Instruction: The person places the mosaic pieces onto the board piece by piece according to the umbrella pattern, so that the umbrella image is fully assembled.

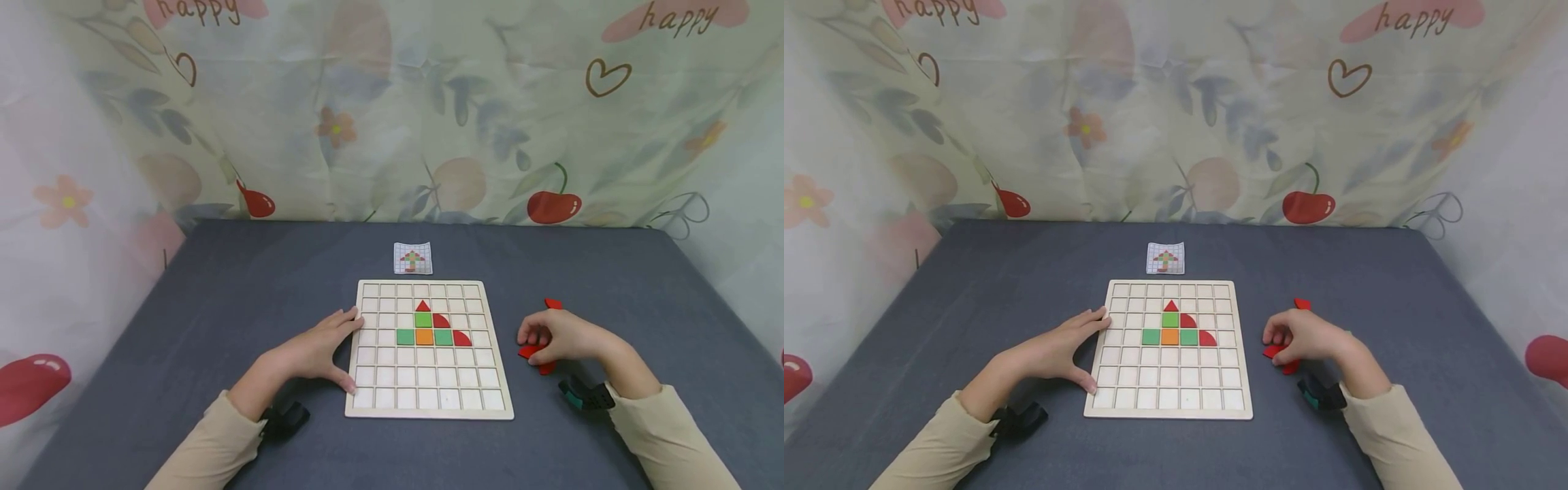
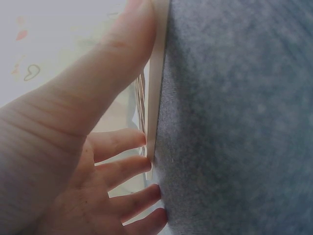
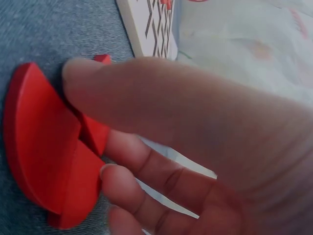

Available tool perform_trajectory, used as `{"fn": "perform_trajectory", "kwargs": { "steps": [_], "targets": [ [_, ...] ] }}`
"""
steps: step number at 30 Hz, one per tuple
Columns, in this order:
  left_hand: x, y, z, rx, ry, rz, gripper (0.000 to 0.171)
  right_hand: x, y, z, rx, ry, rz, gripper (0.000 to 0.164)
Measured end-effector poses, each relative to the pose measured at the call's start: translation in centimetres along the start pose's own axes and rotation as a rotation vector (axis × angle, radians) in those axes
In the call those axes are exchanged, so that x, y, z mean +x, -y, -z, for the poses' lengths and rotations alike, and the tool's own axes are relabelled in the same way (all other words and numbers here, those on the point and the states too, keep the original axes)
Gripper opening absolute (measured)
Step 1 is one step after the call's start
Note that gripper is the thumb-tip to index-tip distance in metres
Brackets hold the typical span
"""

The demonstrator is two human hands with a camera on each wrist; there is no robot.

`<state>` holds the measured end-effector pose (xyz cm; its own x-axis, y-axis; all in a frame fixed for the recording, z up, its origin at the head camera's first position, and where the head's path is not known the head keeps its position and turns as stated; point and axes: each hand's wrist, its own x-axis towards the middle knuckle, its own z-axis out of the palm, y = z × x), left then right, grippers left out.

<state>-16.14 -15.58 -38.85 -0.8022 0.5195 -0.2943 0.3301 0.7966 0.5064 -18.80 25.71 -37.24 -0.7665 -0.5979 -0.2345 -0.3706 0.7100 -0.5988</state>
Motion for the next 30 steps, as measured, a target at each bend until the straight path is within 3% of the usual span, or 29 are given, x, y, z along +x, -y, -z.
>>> {"fn": "perform_trajectory", "kwargs": {
  "steps": [10, 20, 30],
  "targets": [
    [0.0, -0.1, 0.1, -0.003, -0.001, -0.007, 0.109, 0.3, 0.1, -0.1, -0.025, -0.036, 0.013, 0.012],
    [0.0, 0.1, 0.0, -0.014, -0.006, -0.024, 0.109, 1.1, 1.8, -0.4, -0.096, -0.153, 0.028, 0.014],
    [0.1, 0.2, 0.0, -0.010, -0.009, -0.029, 0.110, 1.7, 3.0, -1.0, -0.043, -0.202, 0.034, 0.018]
  ]
}}
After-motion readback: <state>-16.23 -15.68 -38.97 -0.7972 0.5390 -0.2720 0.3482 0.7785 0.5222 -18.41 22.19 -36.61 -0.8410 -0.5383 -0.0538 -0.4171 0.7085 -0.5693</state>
